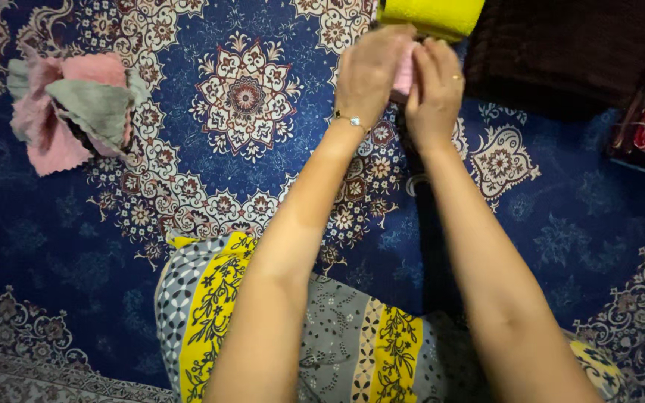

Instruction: The person sits on a patterned rug and folds multiple small cloths by hand, alternating between pink and grey pieces. Each cloth is folded into a small rectangle and placed in a growing stack on the floor.

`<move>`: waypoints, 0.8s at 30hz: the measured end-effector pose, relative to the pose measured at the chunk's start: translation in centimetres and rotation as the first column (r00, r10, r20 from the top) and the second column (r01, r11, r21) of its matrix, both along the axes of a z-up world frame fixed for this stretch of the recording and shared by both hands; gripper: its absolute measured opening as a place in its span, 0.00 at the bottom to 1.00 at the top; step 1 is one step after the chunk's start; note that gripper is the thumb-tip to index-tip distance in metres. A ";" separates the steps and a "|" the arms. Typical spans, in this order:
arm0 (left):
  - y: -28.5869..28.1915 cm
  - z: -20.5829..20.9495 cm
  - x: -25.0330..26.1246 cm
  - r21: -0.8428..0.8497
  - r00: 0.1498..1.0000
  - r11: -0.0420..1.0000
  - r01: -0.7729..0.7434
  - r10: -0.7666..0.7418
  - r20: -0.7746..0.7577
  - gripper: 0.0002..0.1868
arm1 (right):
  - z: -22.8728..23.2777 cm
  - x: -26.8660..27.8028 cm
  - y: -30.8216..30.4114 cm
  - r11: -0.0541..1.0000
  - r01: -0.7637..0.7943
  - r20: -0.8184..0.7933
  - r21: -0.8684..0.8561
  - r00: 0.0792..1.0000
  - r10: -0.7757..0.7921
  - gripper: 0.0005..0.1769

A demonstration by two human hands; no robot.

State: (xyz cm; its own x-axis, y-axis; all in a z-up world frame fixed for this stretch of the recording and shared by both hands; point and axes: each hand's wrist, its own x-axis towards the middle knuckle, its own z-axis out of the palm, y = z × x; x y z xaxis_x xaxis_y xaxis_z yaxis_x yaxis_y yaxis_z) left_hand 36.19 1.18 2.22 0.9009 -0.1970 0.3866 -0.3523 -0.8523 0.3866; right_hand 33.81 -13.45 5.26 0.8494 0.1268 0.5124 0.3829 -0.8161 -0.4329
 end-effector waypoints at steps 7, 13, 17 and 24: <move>0.1 -3.5 -0.6 -0.104 0.958 0.981 0.163 -0.183 -0.219 0.30 | -5.0 0.9 -0.9 0.975 -0.007 -0.234 0.222 0.970 0.060 0.24; 0.3 -4.3 -0.6 -0.416 0.964 0.905 0.089 -0.183 -0.193 0.39 | -5.1 1.1 -2.3 0.943 0.022 -0.342 0.331 0.935 0.098 0.25; 1.0 -3.3 -1.0 -0.504 0.964 0.862 0.064 -0.184 -0.193 0.41 | -5.1 -0.2 -2.0 0.790 0.009 -0.243 0.614 0.953 0.178 0.28; 6.8 -3.7 -9.5 -0.536 0.983 0.840 -0.083 -0.020 -0.183 0.36 | -5.6 -14.2 0.0 0.692 0.105 -0.228 0.715 0.970 0.088 0.30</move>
